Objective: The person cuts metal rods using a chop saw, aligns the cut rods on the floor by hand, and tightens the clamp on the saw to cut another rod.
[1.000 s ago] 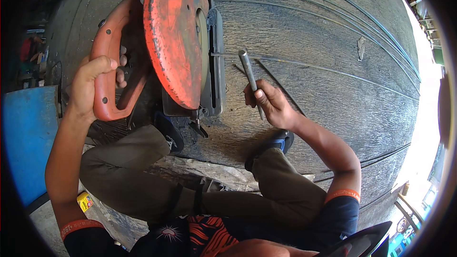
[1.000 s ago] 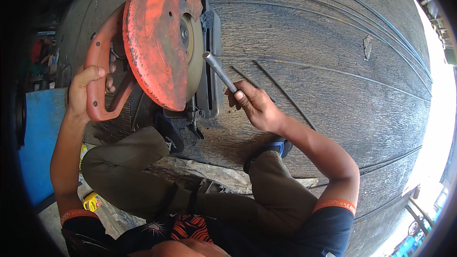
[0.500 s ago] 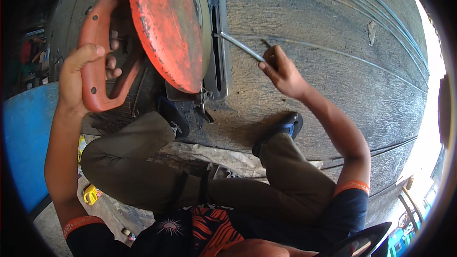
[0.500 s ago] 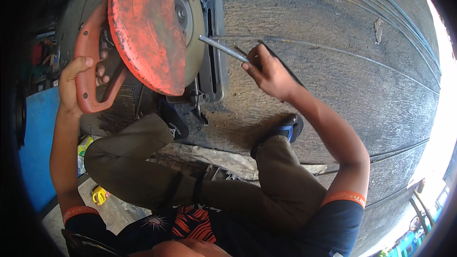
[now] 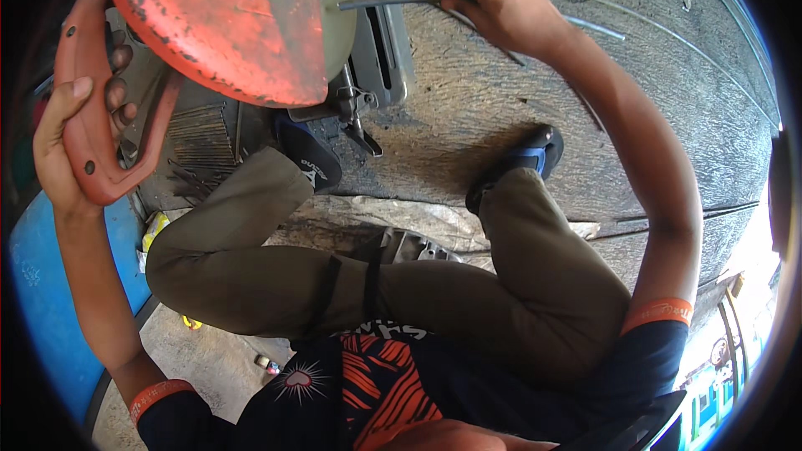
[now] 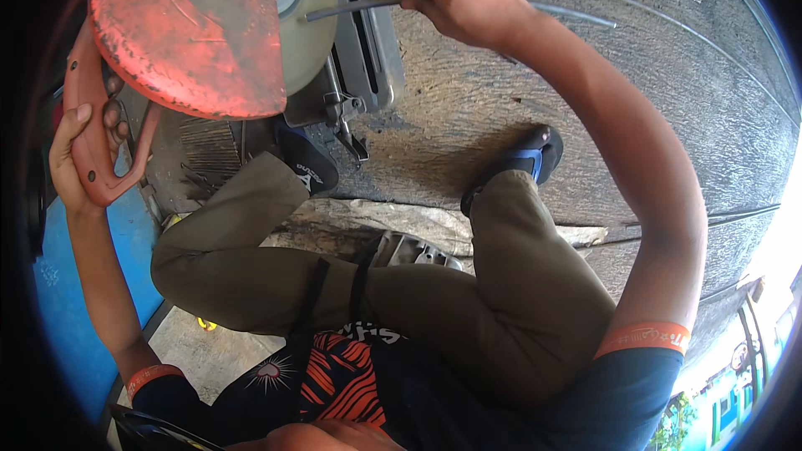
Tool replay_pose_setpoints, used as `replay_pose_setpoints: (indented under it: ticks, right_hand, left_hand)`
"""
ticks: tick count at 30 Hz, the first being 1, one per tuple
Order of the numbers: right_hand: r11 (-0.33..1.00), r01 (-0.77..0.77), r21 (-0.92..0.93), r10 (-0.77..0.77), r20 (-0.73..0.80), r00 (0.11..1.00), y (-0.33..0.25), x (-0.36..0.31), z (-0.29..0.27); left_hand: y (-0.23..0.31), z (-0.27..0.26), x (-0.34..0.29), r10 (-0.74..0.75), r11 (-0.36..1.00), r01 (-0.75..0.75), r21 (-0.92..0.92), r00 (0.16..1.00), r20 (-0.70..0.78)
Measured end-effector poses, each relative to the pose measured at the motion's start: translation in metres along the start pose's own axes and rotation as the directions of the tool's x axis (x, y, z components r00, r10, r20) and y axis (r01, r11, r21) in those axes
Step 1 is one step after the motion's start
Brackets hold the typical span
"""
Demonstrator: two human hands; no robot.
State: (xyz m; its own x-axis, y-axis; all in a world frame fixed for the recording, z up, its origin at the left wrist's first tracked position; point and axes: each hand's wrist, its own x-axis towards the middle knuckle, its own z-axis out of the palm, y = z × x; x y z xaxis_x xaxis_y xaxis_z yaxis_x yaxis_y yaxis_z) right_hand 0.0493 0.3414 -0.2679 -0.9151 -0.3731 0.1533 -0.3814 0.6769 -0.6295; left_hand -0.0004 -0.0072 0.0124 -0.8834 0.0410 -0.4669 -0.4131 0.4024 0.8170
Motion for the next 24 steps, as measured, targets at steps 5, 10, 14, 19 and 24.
replay_pose_setpoints:
  ticks: [5, 10, 14, 19, 24]
  right_hand:
    - [1.000, 0.014, -0.022, -0.012, 0.099, 0.995, -0.024, 0.011, -0.022]
    - [0.991, 0.060, -0.116, -0.045, 0.123, 0.991, -0.018, 0.018, -0.015]
    - [0.987, 0.077, -0.142, -0.064, 0.096, 0.993, -0.020, 0.021, -0.017]
    - [0.983, 0.079, -0.165, -0.058, 0.126, 0.990, -0.021, 0.024, -0.018]
    - [0.985, 0.104, -0.141, -0.092, 0.095, 0.991, -0.019, 0.022, -0.016]
  left_hand:
    - [-0.005, -0.008, 0.004, -0.013, 0.999, 0.011, 0.044, 0.999, 0.032]
    - [-0.006, -0.013, 0.010, -0.013, 1.000, 0.012, 0.014, 0.997, 0.070]
    - [-0.005, -0.013, 0.010, -0.034, 0.999, 0.035, -0.006, 0.997, 0.074]
    - [-0.002, -0.014, 0.010, -0.007, 0.999, 0.004, 0.048, 0.999, 0.053]
    - [0.000, -0.002, 0.002, -0.039, 0.999, 0.040, 0.028, 0.999, -0.038]
